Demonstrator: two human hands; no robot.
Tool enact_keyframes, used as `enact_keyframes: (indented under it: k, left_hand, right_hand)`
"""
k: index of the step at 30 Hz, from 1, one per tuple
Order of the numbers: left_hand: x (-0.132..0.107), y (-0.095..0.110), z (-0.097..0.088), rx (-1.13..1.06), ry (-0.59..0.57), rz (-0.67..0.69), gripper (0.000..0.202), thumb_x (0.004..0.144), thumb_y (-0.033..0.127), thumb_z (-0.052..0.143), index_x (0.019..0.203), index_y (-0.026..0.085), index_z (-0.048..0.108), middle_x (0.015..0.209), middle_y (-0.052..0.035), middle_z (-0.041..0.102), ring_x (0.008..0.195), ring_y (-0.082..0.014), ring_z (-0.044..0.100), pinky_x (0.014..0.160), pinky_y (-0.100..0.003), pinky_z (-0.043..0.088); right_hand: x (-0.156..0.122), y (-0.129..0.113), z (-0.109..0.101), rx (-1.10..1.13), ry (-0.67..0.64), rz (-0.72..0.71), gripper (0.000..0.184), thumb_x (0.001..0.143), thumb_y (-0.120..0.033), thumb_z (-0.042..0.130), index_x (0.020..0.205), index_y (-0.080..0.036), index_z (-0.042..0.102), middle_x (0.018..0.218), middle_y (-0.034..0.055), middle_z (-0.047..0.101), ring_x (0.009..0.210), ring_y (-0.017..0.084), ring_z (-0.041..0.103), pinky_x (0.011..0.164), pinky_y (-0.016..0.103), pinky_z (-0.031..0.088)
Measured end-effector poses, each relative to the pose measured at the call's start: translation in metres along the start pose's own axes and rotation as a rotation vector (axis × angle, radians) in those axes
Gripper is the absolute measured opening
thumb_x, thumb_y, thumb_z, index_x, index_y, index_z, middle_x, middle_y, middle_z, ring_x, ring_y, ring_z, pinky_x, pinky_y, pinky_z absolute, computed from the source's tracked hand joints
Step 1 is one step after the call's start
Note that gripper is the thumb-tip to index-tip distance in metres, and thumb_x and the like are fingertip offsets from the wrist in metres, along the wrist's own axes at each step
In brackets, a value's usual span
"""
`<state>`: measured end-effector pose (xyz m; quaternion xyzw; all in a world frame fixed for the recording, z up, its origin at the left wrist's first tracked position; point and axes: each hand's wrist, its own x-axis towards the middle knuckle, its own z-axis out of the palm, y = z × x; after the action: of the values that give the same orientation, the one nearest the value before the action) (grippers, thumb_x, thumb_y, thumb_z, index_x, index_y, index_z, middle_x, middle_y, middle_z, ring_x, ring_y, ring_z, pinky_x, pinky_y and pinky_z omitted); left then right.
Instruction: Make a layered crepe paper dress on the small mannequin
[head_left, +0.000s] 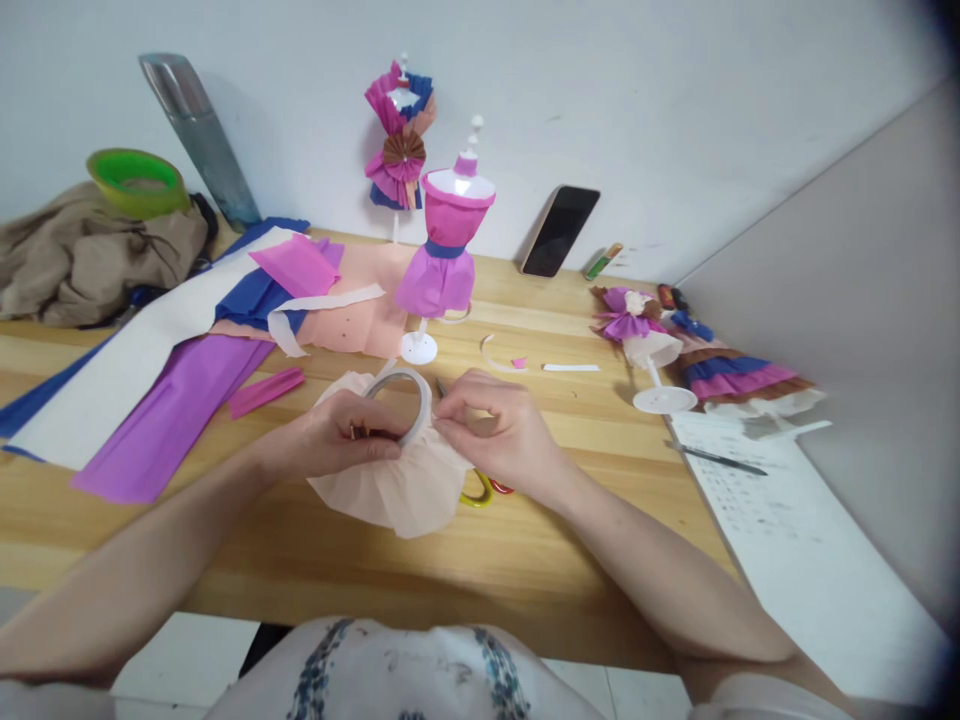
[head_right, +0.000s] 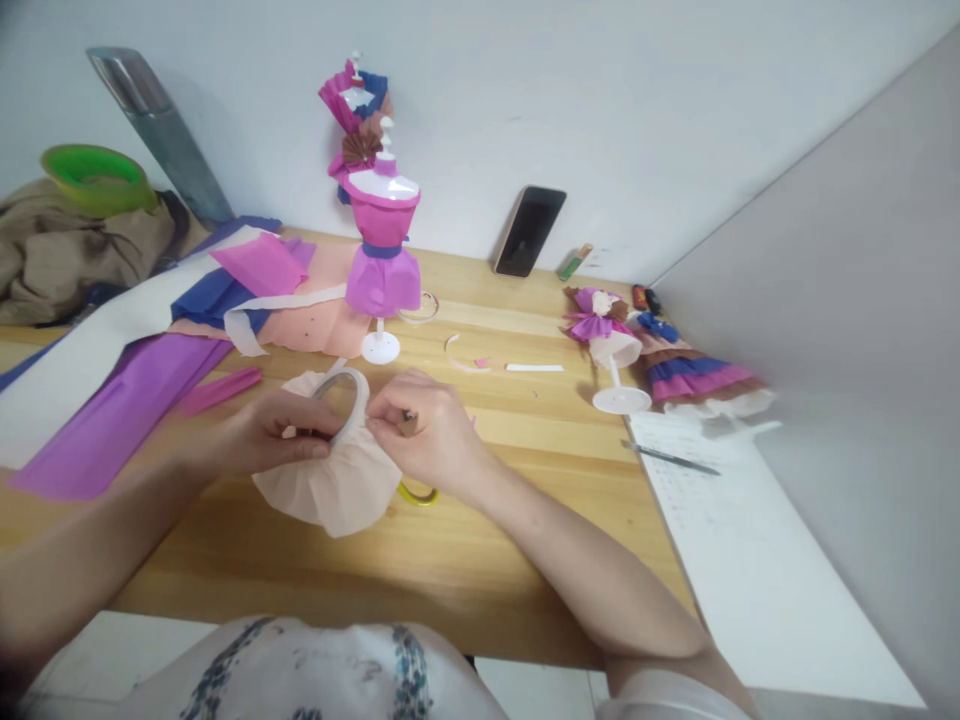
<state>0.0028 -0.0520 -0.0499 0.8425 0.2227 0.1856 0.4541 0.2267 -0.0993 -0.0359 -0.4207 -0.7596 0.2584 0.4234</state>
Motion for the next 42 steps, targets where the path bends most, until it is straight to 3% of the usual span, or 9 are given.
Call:
enact_keyframes:
  k: [9, 14, 18, 23, 30, 32, 35, 38, 42]
  left_hand:
    - [0.0011, 0.0034, -0.0010, -0.018, 0.005, -0.005, 0.024, 0.087, 0.031, 0.059, 0.084, 0.011, 0.071, 0.070, -0.0005, 0.065, 0.061, -0.0098, 0.054, 0.053, -0.017, 0.041]
    - [0.0003, 0.0016, -0.0010, -0.007, 0.003, -0.008, 0.024, 0.087, 0.032, 0.059, 0.086, 0.012, 0.072, 0.071, -0.0015, 0.067, 0.063, -0.0112, 0.056, 0.054, -0.018, 0.042]
    - [-0.0010, 0.0022, -0.0006, 0.001, -0.005, -0.026, 0.023, 0.086, 0.031, 0.059, 0.085, 0.011, 0.071, 0.072, -0.0019, 0.067, 0.063, -0.0113, 0.057, 0.054, -0.018, 0.042]
    - [0.0002, 0.0038, 0.0002, -0.003, -0.015, -0.008, 0.024, 0.087, 0.031, 0.059, 0.085, 0.011, 0.071, 0.071, -0.0011, 0.066, 0.063, -0.0109, 0.056, 0.053, -0.018, 0.040]
    - [0.0015, 0.0055, -0.0018, -0.004, -0.022, -0.008, 0.021, 0.086, 0.028, 0.059, 0.081, 0.011, 0.070, 0.065, 0.0015, 0.059, 0.058, -0.0086, 0.050, 0.051, -0.017, 0.037]
    - [0.0013, 0.0051, -0.0020, -0.011, -0.040, -0.010, 0.021, 0.086, 0.028, 0.059, 0.082, 0.011, 0.070, 0.067, 0.0004, 0.061, 0.060, -0.0095, 0.052, 0.053, -0.017, 0.039]
    - [0.0006, 0.0043, -0.0010, -0.022, -0.057, 0.011, 0.023, 0.087, 0.030, 0.058, 0.084, 0.011, 0.071, 0.072, -0.0016, 0.065, 0.064, -0.0114, 0.056, 0.056, -0.019, 0.041]
    - [0.0000, 0.0045, 0.0007, -0.007, -0.066, 0.038, 0.023, 0.089, 0.030, 0.057, 0.086, 0.012, 0.071, 0.070, -0.0008, 0.063, 0.062, -0.0105, 0.054, 0.057, -0.019, 0.040]
    - [0.0000, 0.0079, 0.0029, 0.023, -0.085, 0.108, 0.023, 0.091, 0.029, 0.056, 0.085, 0.013, 0.070, 0.066, -0.0004, 0.060, 0.060, -0.0102, 0.050, 0.057, -0.022, 0.038]
  right_hand:
    - [-0.0012, 0.0032, -0.0017, -0.323, 0.009, -0.420, 0.020, 0.084, -0.007, 0.052, 0.073, -0.017, 0.065, 0.069, 0.0053, 0.063, 0.078, 0.019, 0.058, 0.069, 0.035, 0.049]
    - [-0.0019, 0.0001, 0.0005, -0.167, 0.061, -0.157, 0.006, 0.081, -0.015, 0.061, 0.076, -0.018, 0.064, 0.071, 0.0035, 0.063, 0.070, 0.017, 0.058, 0.064, 0.032, 0.048]
    - [-0.0022, -0.0028, 0.0028, -0.103, 0.059, -0.034, 0.011, 0.079, -0.014, 0.061, 0.069, -0.019, 0.061, 0.067, 0.0005, 0.060, 0.065, 0.014, 0.056, 0.062, 0.030, 0.047]
    - [-0.0028, -0.0017, 0.0050, -0.093, 0.047, -0.055, 0.015, 0.078, -0.009, 0.055, 0.067, -0.019, 0.057, 0.067, 0.0006, 0.059, 0.064, 0.013, 0.055, 0.060, 0.029, 0.046]
    - [-0.0015, 0.0012, 0.0029, -0.205, -0.024, -0.293, 0.019, 0.081, -0.007, 0.051, 0.069, -0.020, 0.057, 0.071, 0.0042, 0.063, 0.078, 0.018, 0.060, 0.070, 0.034, 0.048]
    - [-0.0021, -0.0002, 0.0024, -0.166, -0.018, -0.218, 0.016, 0.081, -0.010, 0.054, 0.068, -0.019, 0.058, 0.071, 0.0038, 0.064, 0.075, 0.017, 0.061, 0.070, 0.034, 0.048]
    - [-0.0025, -0.0030, 0.0019, -0.027, 0.007, 0.075, 0.011, 0.076, -0.016, 0.062, 0.067, -0.019, 0.057, 0.071, 0.0017, 0.064, 0.067, 0.014, 0.059, 0.063, 0.028, 0.047]
    - [-0.0006, -0.0028, 0.0022, 0.137, -0.026, 0.341, 0.015, 0.070, -0.023, 0.068, 0.063, -0.018, 0.055, 0.066, -0.0009, 0.062, 0.059, 0.011, 0.055, 0.056, 0.025, 0.043]
    - [0.0023, 0.0061, 0.0056, 0.472, -0.122, 0.558, 0.026, 0.061, -0.027, 0.075, 0.061, -0.019, 0.050, 0.058, -0.0048, 0.056, 0.051, 0.008, 0.048, 0.049, 0.022, 0.038]
